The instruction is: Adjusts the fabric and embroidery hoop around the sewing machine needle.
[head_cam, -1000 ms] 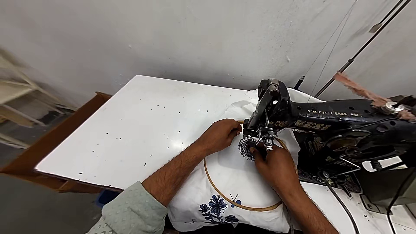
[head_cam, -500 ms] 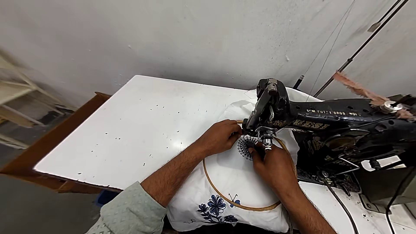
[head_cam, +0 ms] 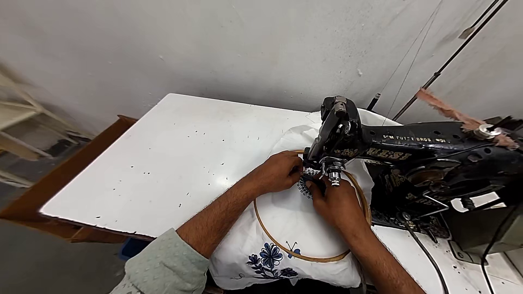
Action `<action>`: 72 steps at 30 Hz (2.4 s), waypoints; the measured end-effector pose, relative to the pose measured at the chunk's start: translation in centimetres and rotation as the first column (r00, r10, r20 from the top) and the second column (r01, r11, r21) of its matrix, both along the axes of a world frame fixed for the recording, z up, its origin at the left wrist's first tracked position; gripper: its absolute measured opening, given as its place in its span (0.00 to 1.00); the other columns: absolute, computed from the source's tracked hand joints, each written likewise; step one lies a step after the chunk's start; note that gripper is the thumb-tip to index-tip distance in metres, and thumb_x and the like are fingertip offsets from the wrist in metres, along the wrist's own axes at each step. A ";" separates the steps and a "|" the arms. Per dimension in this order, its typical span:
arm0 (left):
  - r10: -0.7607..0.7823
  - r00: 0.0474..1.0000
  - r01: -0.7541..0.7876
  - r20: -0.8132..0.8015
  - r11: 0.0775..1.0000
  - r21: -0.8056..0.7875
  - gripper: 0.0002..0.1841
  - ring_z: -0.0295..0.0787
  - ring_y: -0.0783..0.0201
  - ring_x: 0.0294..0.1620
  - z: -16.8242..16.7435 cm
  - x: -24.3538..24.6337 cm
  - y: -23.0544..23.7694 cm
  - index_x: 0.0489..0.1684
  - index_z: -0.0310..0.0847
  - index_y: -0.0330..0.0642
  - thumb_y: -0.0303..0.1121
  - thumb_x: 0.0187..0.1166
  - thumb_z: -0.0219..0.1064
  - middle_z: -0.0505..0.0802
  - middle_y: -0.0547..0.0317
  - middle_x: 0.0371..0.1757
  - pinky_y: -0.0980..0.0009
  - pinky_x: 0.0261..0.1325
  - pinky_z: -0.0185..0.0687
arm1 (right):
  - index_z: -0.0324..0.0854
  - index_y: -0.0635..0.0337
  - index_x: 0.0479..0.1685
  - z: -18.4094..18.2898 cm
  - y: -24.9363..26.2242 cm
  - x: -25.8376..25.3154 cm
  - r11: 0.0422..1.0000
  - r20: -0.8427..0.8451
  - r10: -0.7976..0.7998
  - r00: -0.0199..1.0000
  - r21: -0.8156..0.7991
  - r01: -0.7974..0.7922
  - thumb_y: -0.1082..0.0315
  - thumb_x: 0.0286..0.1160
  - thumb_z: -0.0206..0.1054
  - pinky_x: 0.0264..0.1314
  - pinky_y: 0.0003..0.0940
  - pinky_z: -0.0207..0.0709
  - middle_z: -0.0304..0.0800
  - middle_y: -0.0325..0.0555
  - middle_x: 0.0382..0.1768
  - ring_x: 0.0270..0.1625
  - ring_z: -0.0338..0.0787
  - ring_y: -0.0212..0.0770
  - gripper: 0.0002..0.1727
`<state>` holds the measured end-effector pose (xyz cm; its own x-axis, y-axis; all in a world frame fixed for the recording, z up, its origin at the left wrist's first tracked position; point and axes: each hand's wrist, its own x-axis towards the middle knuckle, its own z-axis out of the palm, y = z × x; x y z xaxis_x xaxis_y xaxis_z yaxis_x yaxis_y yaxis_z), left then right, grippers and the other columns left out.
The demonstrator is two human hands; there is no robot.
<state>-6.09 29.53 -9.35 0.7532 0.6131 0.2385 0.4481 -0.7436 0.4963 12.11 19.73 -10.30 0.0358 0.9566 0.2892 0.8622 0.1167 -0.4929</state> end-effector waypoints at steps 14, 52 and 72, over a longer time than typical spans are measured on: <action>0.277 0.912 -0.231 0.304 0.957 -0.176 0.05 0.82 0.69 0.31 0.1 -1.3 0.4 0.38 0.89 0.37 0.27 0.80 0.67 0.87 0.58 0.34 0.71 0.37 0.80 | 0.89 0.57 0.41 -0.2 -2.4 0.2 1.000 0.062 0.025 0.998 0.007 -0.025 0.61 0.77 0.69 0.37 0.47 0.84 0.89 0.43 0.33 0.35 0.90 0.44 0.09; 0.209 0.970 -0.208 0.127 0.978 -0.018 0.07 0.84 0.63 0.36 -0.4 -0.9 0.4 0.40 0.89 0.38 0.30 0.81 0.66 0.86 0.56 0.35 0.63 0.45 0.82 | 0.90 0.53 0.35 0.0 -1.9 0.1 1.000 0.063 0.013 0.998 0.019 -0.014 0.61 0.76 0.70 0.31 0.47 0.80 0.88 0.39 0.28 0.30 0.88 0.41 0.08; 0.216 0.969 -0.216 0.123 0.976 -0.013 0.07 0.84 0.63 0.36 -0.5 -1.0 0.4 0.40 0.89 0.38 0.30 0.81 0.66 0.86 0.57 0.35 0.64 0.45 0.82 | 0.92 0.54 0.43 -0.7 -1.6 0.8 0.997 0.070 0.066 0.995 0.044 -0.070 0.62 0.76 0.71 0.36 0.48 0.83 0.90 0.41 0.34 0.34 0.90 0.43 0.08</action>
